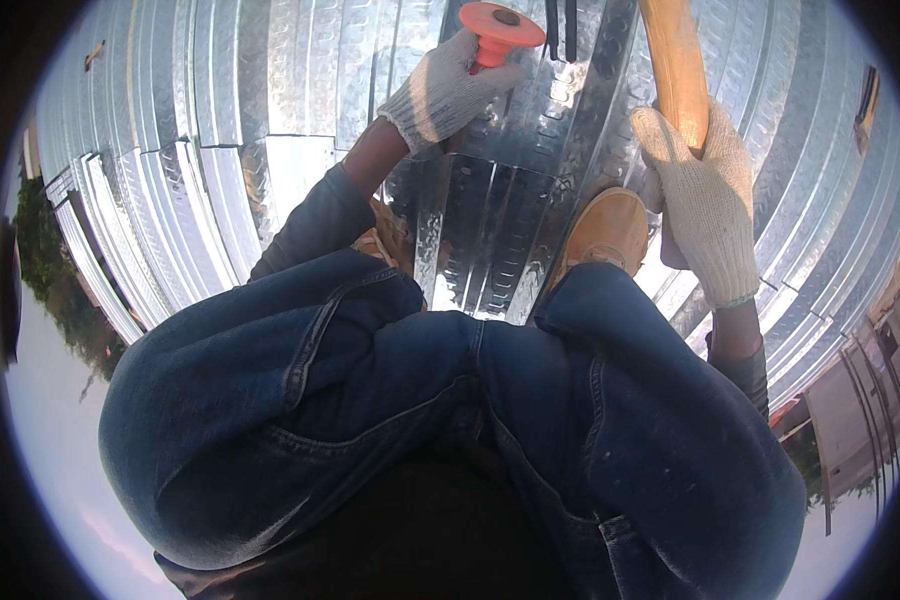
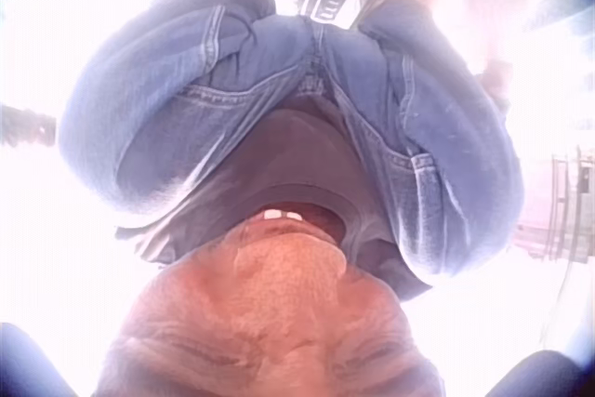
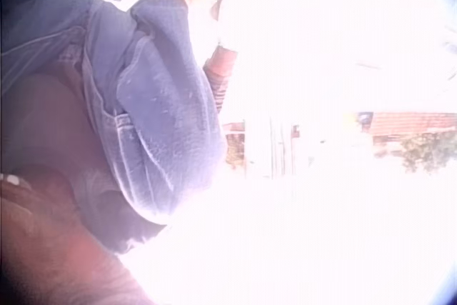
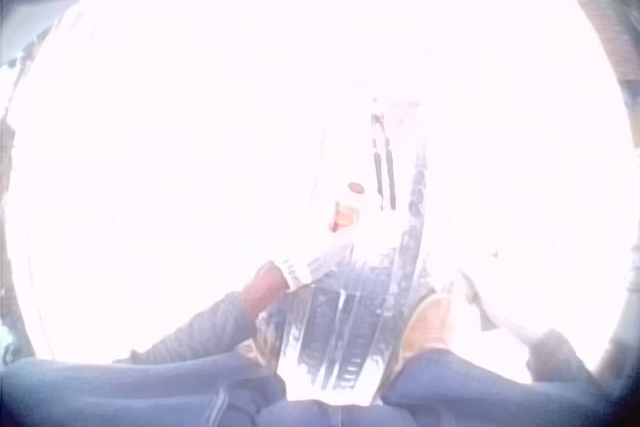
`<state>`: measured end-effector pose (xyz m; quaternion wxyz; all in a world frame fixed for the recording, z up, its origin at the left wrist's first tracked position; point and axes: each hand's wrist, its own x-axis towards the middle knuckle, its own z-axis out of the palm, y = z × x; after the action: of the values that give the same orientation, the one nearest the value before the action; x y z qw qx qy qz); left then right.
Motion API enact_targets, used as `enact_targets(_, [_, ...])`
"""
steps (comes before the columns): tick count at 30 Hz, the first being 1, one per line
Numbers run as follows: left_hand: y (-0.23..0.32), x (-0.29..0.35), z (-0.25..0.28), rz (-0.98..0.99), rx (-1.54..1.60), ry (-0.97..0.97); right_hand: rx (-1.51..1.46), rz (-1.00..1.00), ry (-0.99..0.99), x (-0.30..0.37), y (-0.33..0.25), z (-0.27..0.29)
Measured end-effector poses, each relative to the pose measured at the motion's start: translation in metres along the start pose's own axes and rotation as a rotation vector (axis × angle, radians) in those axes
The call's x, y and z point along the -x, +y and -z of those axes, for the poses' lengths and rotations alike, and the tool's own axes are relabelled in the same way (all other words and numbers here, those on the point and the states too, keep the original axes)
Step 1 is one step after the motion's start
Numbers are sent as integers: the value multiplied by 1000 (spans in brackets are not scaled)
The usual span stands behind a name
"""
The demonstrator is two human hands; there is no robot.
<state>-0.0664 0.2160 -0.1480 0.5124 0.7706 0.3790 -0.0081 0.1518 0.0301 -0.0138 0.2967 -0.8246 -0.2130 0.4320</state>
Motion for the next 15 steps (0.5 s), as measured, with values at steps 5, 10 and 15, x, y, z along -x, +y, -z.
enact_targets(5, [-2, -4, -4, -4, 43, 17, 343, 40, -81, 1, 4, 9])
enact_targets(10, [-6, 1, 3, 1, 13, 25, 285, 31, -156, -6, -12, 23])
enact_targets(15, [3, -6, -3, 26, 21, 3, 308, -3, -15, -22, 0, 15])
